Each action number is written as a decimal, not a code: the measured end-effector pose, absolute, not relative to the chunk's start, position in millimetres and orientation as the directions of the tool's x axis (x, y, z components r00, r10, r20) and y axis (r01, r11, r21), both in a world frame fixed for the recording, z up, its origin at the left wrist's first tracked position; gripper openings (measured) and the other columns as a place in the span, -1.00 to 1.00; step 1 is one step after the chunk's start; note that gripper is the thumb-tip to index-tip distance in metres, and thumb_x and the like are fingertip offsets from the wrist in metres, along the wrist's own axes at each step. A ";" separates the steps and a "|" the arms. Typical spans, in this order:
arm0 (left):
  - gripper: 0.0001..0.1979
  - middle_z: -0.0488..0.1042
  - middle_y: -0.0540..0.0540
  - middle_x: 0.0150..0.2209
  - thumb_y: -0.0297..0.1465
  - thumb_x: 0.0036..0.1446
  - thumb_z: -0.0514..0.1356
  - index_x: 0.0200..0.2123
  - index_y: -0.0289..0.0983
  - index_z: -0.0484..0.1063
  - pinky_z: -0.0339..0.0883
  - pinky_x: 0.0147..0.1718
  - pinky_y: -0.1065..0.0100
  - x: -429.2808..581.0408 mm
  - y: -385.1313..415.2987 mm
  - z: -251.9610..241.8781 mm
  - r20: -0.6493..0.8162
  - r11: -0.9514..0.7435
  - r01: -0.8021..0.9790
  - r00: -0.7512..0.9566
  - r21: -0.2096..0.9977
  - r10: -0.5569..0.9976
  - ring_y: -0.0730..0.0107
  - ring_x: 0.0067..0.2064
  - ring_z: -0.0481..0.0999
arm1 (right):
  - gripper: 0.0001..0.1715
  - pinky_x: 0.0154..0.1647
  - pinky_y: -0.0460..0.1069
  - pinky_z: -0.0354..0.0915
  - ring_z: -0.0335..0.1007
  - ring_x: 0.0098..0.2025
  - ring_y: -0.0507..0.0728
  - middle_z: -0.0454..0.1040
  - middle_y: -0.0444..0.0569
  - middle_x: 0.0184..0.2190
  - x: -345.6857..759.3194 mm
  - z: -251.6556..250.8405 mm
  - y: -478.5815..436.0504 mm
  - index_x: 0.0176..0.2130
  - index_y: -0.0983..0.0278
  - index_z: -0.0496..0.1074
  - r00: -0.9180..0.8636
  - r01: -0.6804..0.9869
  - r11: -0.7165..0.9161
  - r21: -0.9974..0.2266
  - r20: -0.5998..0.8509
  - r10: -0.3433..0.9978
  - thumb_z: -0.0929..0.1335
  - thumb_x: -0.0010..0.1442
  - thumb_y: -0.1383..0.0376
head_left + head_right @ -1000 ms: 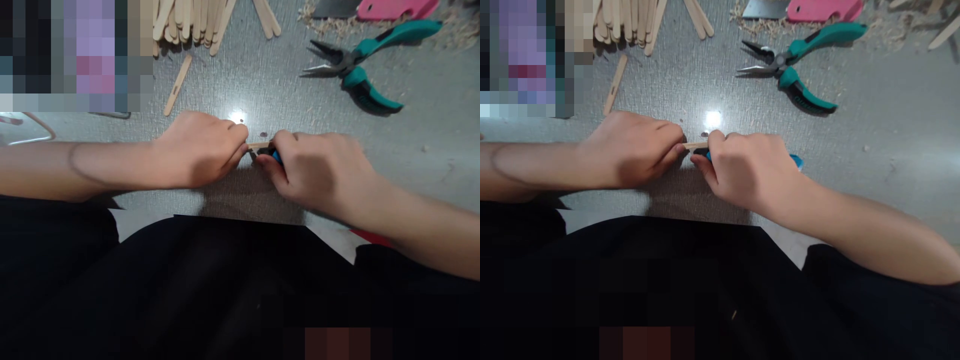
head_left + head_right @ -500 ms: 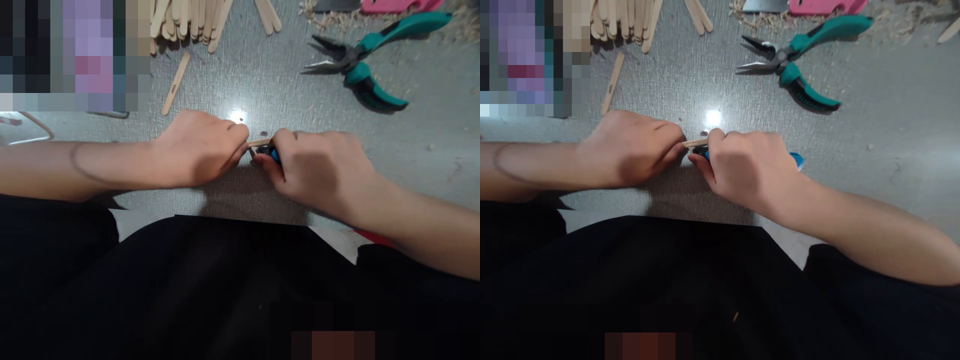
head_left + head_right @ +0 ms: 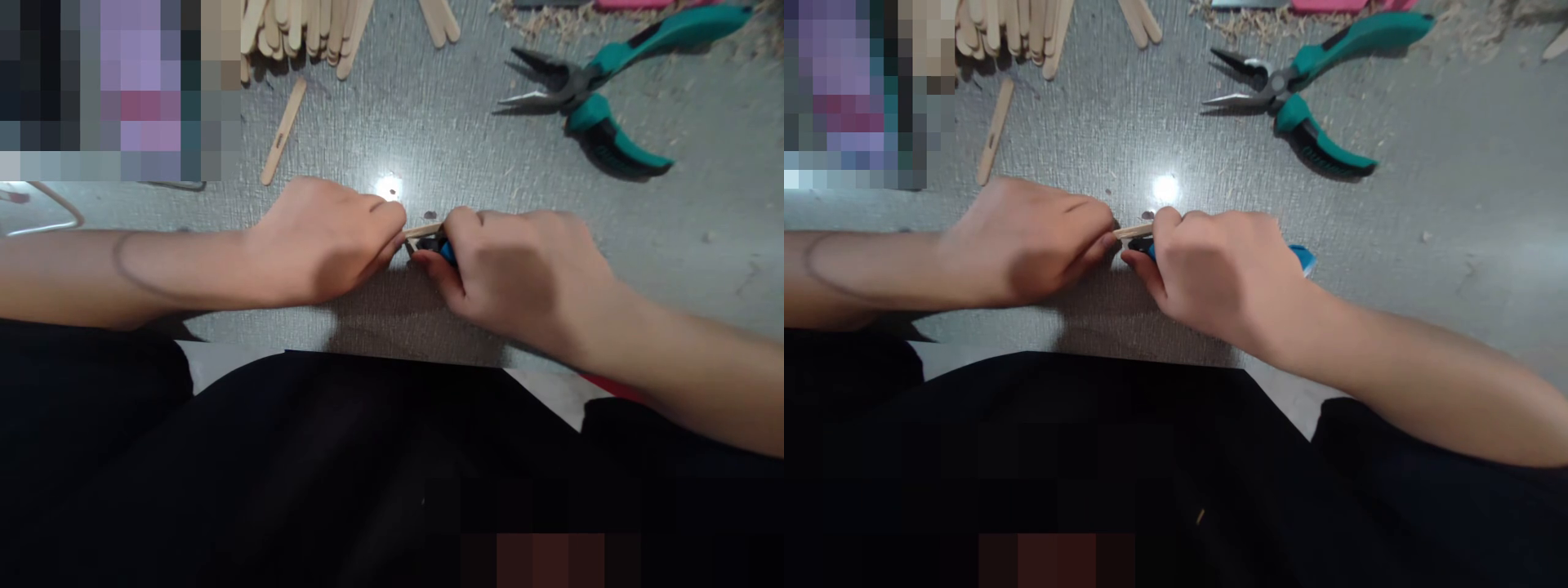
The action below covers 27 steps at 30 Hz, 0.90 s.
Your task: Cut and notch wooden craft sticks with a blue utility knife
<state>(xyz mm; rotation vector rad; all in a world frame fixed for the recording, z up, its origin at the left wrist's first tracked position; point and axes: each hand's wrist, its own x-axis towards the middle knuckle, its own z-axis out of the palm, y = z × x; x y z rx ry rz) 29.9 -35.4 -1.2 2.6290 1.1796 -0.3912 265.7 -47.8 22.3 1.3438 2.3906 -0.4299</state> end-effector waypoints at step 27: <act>-0.52 0.58 -0.15 -0.40 -0.27 0.61 -0.07 -0.17 -0.22 0.63 -0.12 -0.44 0.18 23.5 -39.4 -14.2 -0.219 -0.689 0.714 0.697 0.123 0.683 0.16 -0.44 0.47 | -0.25 -0.28 0.10 0.08 0.56 -0.35 0.33 0.71 0.30 -0.23 263.7 18.9 -53.4 0.12 0.39 0.63 -0.473 0.862 0.504 -0.049 -0.431 0.768 0.12 0.71 -0.08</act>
